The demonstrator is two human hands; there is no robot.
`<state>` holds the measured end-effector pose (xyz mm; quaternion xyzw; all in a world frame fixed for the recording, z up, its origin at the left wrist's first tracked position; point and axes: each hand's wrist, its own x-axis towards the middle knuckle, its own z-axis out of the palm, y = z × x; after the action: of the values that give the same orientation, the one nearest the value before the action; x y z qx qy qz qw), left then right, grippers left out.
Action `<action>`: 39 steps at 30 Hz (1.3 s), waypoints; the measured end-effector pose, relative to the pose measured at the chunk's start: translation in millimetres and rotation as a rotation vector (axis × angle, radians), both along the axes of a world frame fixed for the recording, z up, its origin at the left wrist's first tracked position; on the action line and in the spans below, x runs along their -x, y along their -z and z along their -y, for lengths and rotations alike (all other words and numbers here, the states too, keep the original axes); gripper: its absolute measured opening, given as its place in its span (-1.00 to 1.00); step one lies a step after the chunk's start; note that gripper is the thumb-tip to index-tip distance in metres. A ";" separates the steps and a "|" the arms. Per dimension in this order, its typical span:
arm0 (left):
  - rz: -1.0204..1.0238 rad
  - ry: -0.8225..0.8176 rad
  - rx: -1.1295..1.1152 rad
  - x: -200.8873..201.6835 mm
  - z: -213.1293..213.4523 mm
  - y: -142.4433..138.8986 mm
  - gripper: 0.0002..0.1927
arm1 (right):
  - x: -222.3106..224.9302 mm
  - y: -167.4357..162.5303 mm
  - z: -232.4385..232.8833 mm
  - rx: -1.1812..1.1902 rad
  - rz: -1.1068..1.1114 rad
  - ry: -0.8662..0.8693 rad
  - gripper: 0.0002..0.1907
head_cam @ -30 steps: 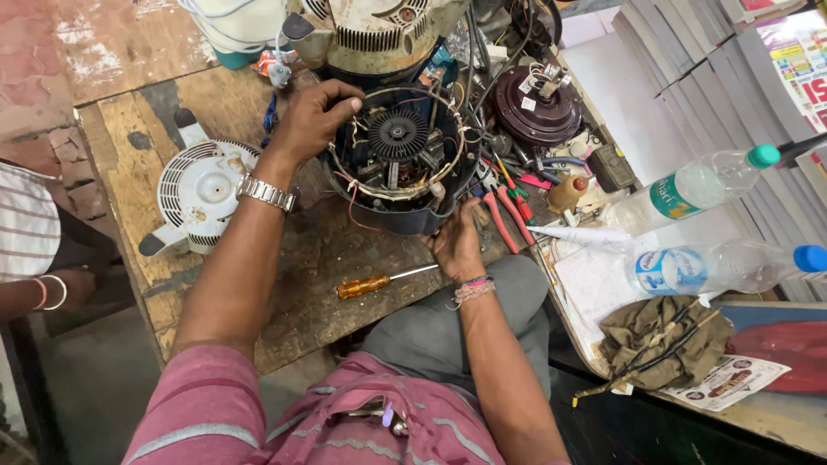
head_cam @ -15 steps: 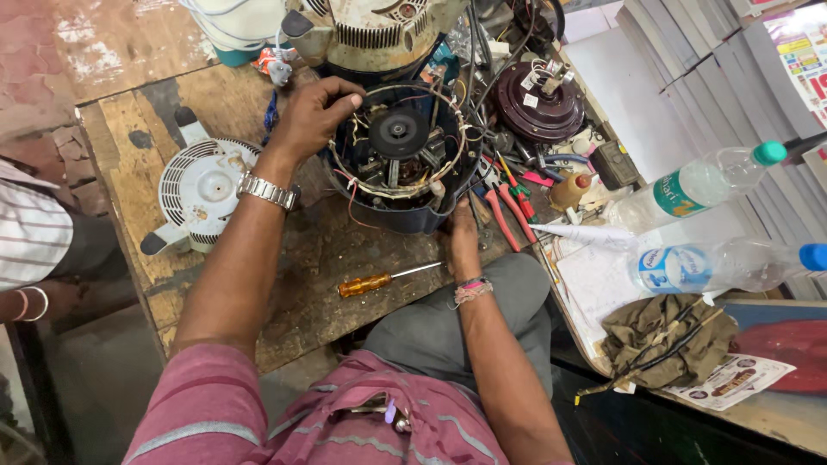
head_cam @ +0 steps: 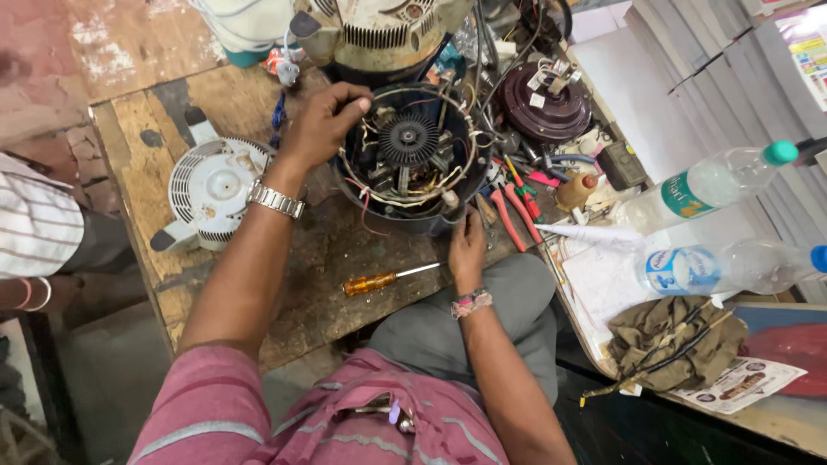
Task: The person is repairing an electrical motor by hand. They manipulate wires and internal components of a disassembled motor, using a screwdriver to adjust parts and test connections.
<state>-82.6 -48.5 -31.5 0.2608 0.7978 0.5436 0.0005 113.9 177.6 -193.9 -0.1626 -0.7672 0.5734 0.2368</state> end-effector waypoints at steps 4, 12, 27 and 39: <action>0.098 -0.065 -0.050 -8.6 -5.9 8.3 -0.70 | -25.2 -2.1 4.8 -0.051 -0.173 -0.065 -0.55; -0.015 -0.041 0.006 -16.5 -9.3 -4.4 -0.67 | -53.7 6.2 7.8 0.205 -0.087 -0.292 -0.30; -0.051 0.159 -0.036 -18.7 -17.1 -23.0 -0.59 | -50.5 -5.6 9.6 -0.181 -0.067 -0.146 -0.31; -0.327 0.142 0.164 -20.7 0.5 -30.1 -0.62 | -46.3 5.7 7.8 -0.093 0.039 -0.147 -0.24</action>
<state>-61.9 -48.9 -1.3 0.4003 0.8084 0.4259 -0.0696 160.2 169.8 -199.7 -0.1060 -0.8073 0.5498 0.1864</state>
